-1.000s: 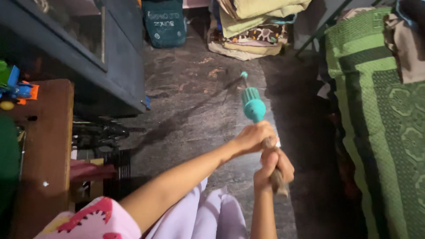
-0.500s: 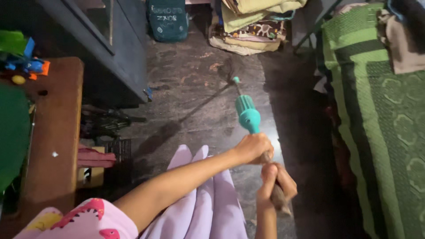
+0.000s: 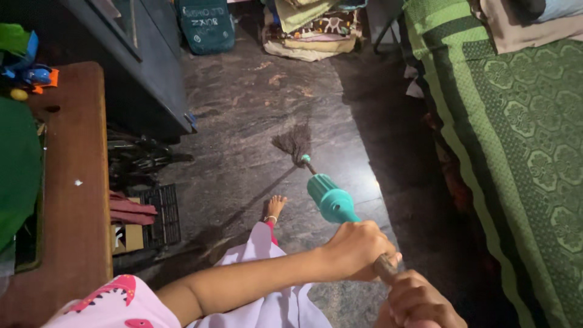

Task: The person mops a tiled floor in a bedroom using a teal spray mop. They move the mop back and forth across the floor, cleaning around furniture and a bed.

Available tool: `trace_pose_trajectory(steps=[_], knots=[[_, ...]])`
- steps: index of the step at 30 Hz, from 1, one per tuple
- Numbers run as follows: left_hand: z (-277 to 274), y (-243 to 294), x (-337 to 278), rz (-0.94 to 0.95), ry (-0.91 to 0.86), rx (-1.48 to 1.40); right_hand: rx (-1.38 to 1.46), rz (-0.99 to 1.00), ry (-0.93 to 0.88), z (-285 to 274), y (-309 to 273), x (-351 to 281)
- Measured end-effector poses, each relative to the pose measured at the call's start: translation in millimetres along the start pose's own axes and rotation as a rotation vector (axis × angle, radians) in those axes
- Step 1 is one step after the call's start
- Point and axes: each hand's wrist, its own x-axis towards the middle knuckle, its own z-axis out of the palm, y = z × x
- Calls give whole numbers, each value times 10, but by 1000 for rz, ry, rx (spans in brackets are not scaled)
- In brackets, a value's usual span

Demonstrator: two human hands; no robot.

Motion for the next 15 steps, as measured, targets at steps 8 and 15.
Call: trace_pose_trajectory(steps=[8, 15], knots=[[225, -470, 397, 20, -39, 111, -63, -37, 461, -56, 669, -394], [-197, -1667, 978, 46, 87, 168, -73, 4, 525, 408, 1906, 153]])
